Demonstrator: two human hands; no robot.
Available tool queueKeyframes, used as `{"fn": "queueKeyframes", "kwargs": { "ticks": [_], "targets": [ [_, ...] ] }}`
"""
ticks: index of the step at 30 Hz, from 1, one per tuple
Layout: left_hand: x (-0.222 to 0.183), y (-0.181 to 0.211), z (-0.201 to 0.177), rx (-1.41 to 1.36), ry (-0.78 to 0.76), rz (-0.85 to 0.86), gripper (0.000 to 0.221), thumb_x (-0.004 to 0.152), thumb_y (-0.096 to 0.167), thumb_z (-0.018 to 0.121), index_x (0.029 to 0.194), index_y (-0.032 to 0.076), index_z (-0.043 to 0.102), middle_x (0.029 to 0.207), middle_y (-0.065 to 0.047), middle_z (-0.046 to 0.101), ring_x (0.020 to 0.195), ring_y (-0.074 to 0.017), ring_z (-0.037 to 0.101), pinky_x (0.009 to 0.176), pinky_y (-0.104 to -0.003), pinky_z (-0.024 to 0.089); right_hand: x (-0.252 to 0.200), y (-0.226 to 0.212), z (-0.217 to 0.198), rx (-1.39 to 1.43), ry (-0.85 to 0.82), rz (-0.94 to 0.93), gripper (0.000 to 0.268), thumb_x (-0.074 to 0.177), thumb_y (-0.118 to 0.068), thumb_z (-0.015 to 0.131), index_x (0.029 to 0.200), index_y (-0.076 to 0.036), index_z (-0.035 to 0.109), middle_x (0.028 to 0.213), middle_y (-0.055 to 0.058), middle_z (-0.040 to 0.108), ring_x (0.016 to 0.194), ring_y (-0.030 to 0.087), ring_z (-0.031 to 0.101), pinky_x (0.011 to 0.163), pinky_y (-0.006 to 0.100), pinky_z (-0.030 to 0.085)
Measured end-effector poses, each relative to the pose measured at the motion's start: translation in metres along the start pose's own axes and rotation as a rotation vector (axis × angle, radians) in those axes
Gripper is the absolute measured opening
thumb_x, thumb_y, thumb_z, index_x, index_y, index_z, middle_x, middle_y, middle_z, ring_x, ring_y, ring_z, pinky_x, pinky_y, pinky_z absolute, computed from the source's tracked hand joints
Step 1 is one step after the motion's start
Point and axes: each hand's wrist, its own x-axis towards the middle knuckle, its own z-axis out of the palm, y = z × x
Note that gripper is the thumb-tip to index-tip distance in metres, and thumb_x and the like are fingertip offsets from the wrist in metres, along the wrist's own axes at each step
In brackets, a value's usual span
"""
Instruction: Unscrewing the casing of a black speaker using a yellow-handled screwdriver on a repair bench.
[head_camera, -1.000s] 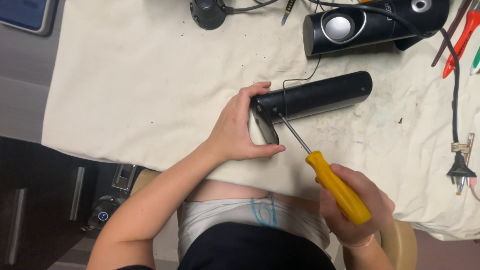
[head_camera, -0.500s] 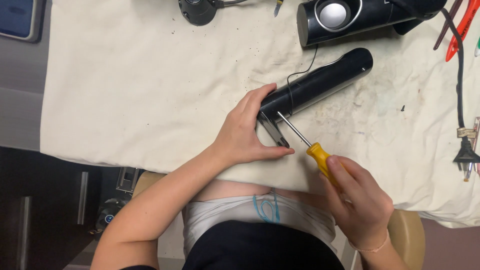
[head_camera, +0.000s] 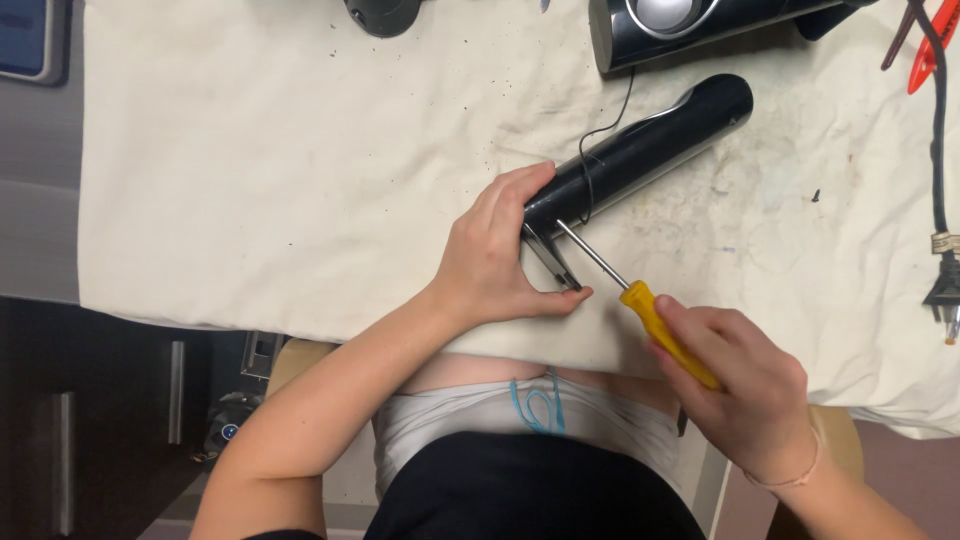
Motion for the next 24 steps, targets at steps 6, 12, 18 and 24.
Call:
{"fn": "queueKeyframes", "kwargs": {
  "ticks": [6,12,18,24],
  "targets": [
    [0.002,0.002,-0.003,-0.018,-0.016,-0.023,0.108,0.064,0.048,0.098,0.145,0.002,0.043,0.142,-0.014,0.058,0.134,-0.0303,0.059,0.108,-0.039,0.056,-0.009,0.008,-0.012,-0.421,-0.287,-0.077,0.078,0.085,0.01,0.064,0.152,-0.024,0.045,0.124,0.005,0.061,0.078,0.024,0.059,0.043,0.035,0.04],
    [0.0,0.006,-0.001,0.024,0.009,-0.022,0.106,0.067,0.046,0.097,0.145,0.0,0.043,0.144,-0.017,0.057,0.136,-0.0329,0.058,0.112,-0.04,0.054,0.017,-0.02,-0.002,-0.276,0.014,-0.243,0.026,0.104,-0.014,0.064,0.128,-0.003,0.067,0.119,0.007,0.073,0.084,0.015,0.07,0.051,0.029,0.048],
    [-0.004,0.004,0.005,0.089,0.012,0.059,0.108,0.069,0.045,0.098,0.146,-0.003,0.04,0.146,-0.021,0.056,0.138,-0.0365,0.058,0.116,-0.042,0.052,0.02,-0.001,-0.003,1.133,-0.151,0.888,0.044,0.1,-0.01,0.05,0.139,0.006,0.062,0.086,0.025,0.07,0.035,0.006,0.02,0.036,0.017,0.013],
    [-0.004,0.003,0.004,0.109,0.034,0.066,0.106,0.072,0.051,0.095,0.148,0.0,0.04,0.144,-0.019,0.057,0.135,-0.0342,0.06,0.11,-0.04,0.057,0.011,0.0,0.019,1.027,-0.001,0.712,0.014,0.099,-0.007,0.056,0.109,-0.007,0.046,0.034,0.002,0.032,0.032,0.01,0.043,0.066,0.021,0.055]
  ]
}}
